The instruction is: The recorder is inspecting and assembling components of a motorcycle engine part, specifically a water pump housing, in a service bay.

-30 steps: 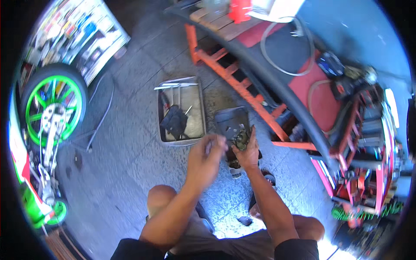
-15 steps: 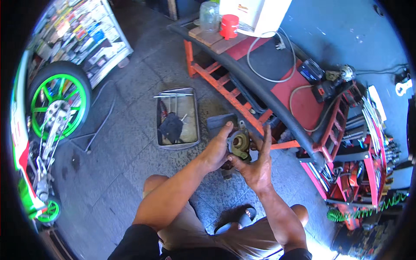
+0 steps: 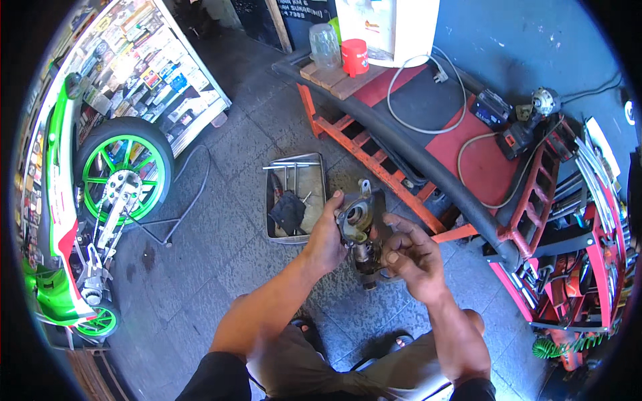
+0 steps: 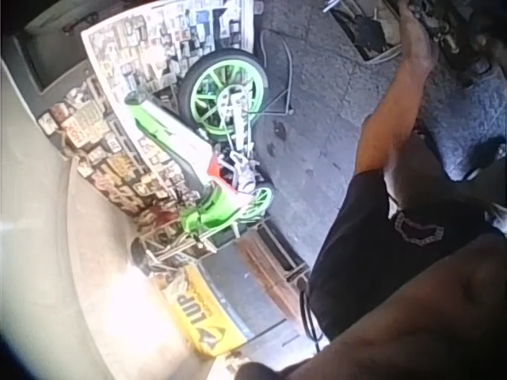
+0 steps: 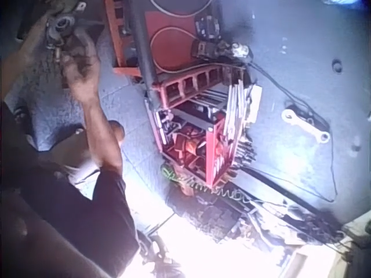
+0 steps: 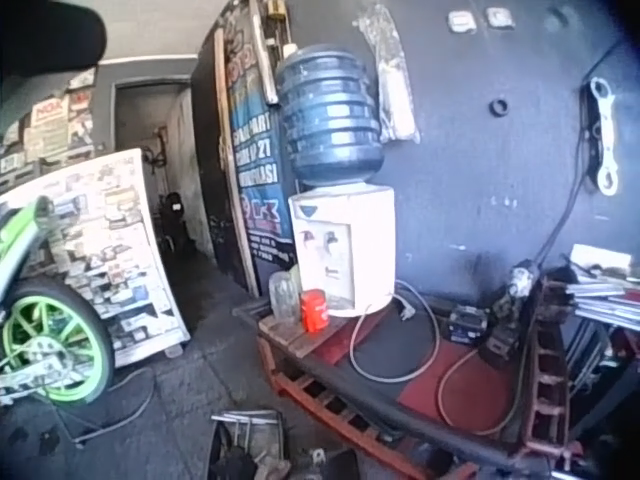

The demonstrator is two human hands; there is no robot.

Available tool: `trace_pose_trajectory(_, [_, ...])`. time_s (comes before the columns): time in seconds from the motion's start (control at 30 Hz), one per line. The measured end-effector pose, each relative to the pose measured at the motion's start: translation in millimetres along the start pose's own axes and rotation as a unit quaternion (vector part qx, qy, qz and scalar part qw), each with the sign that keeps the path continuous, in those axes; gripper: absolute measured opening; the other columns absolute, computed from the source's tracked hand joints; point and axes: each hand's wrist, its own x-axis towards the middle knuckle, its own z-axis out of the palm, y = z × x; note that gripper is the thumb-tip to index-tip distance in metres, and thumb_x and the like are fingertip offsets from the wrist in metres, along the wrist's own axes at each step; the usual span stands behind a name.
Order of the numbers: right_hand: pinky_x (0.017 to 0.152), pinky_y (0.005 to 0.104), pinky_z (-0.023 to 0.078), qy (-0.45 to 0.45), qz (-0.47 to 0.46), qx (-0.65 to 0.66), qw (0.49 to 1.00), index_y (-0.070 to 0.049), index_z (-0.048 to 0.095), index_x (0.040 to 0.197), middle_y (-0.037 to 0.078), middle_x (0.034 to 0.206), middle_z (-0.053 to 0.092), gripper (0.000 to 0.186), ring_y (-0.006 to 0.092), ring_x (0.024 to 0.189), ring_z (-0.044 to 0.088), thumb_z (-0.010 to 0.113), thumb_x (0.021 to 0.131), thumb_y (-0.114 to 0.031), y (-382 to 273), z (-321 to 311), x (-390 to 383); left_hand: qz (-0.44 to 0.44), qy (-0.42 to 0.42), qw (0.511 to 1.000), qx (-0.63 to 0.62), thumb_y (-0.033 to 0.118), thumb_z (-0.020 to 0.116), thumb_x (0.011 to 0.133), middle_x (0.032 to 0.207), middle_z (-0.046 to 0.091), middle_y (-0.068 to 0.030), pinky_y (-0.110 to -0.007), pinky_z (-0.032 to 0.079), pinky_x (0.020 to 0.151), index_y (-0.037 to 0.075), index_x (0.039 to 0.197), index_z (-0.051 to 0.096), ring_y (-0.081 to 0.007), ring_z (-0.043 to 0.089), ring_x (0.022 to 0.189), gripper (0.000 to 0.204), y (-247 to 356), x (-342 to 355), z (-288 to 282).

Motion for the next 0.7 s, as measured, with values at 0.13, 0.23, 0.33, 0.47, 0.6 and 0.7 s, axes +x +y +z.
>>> trace_pose_trajectory(0.13, [0.057, 0.0234, 0.042, -0.041, 0.061, -0.067, 0.995, -0.005, 0.043, 0.147, 0.002, 0.073, 0.059, 0.059, 0.0079, 0.061, 0.051, 0.053, 0.089, 0.004, -1, -4, -4, -0.021, -0.019, 0.998, 0.055, 0.049, 0.034, 0.105, 0.093, 0.068, -0.0093, -0.036, 0.053, 0.078, 0.008, 0.111, 0.062, -0.0219, 0.067, 0.086, 0.051, -8, 4, -2])
trace_pose_trajectory(0.23, [0.053, 0.03, 0.046, -0.023, -0.008, -0.195, 0.98, -0.002, 0.041, 0.149, 0.007, 0.068, 0.06, 0.063, 0.0128, 0.055, 0.056, 0.053, 0.087, 0.002, 7, 3, 2, -0.032, 0.011, 0.998, 0.05, 0.049, 0.037, 0.105, 0.094, 0.069, -0.0089, -0.036, 0.053, 0.079, 0.007, 0.113, 0.061, -0.0216, 0.067, 0.088, 0.05, -16, 7, -4])
trace_pose_trajectory(0.33, [0.054, 0.0333, 0.048, -0.026, 0.003, -0.405, 0.914, -0.002, 0.038, 0.15, 0.008, 0.066, 0.06, 0.067, 0.0137, 0.055, 0.058, 0.053, 0.085, 0.0, 5, 2, 4, -0.023, -0.008, 0.999, 0.036, 0.049, 0.039, 0.105, 0.097, 0.069, -0.0088, -0.037, 0.052, 0.081, 0.007, 0.116, 0.061, -0.0216, 0.066, 0.091, 0.049, -18, 10, -6])
trace_pose_trajectory(0.47, [0.055, 0.0344, 0.049, 0.003, -0.094, -0.598, 0.796, -0.001, 0.038, 0.15, 0.007, 0.066, 0.06, 0.069, 0.0145, 0.056, 0.059, 0.054, 0.083, -0.002, 9, 19, 2, -0.015, 0.031, 0.998, 0.057, 0.05, 0.039, 0.104, 0.101, 0.068, -0.0086, -0.039, 0.051, 0.086, 0.007, 0.118, 0.06, -0.0218, 0.066, 0.093, 0.05, -20, 11, -7])
trace_pose_trajectory(0.6, [0.052, 0.0317, 0.047, -0.016, 0.051, -0.355, 0.933, -0.006, 0.031, 0.154, 0.007, 0.062, 0.055, 0.073, 0.0156, 0.051, 0.052, 0.055, 0.084, -0.003, 10, 25, 1, -0.012, 0.034, 0.998, 0.057, 0.05, 0.038, 0.105, 0.095, 0.066, -0.003, -0.033, 0.051, 0.077, 0.009, 0.117, 0.063, -0.0143, 0.063, 0.084, 0.049, -21, 9, -6])
trace_pose_trajectory(0.7, [0.048, 0.0272, 0.043, -0.049, 0.142, -0.037, 0.988, -0.005, 0.027, 0.155, 0.002, 0.062, 0.053, 0.071, 0.0104, 0.052, 0.049, 0.05, 0.088, -0.001, 5, 14, 1, -0.002, 0.034, 0.998, 0.045, 0.05, 0.037, 0.105, 0.099, 0.066, -0.0033, -0.033, 0.051, 0.078, 0.009, 0.116, 0.062, -0.0148, 0.063, 0.085, 0.049, -19, 7, -8])
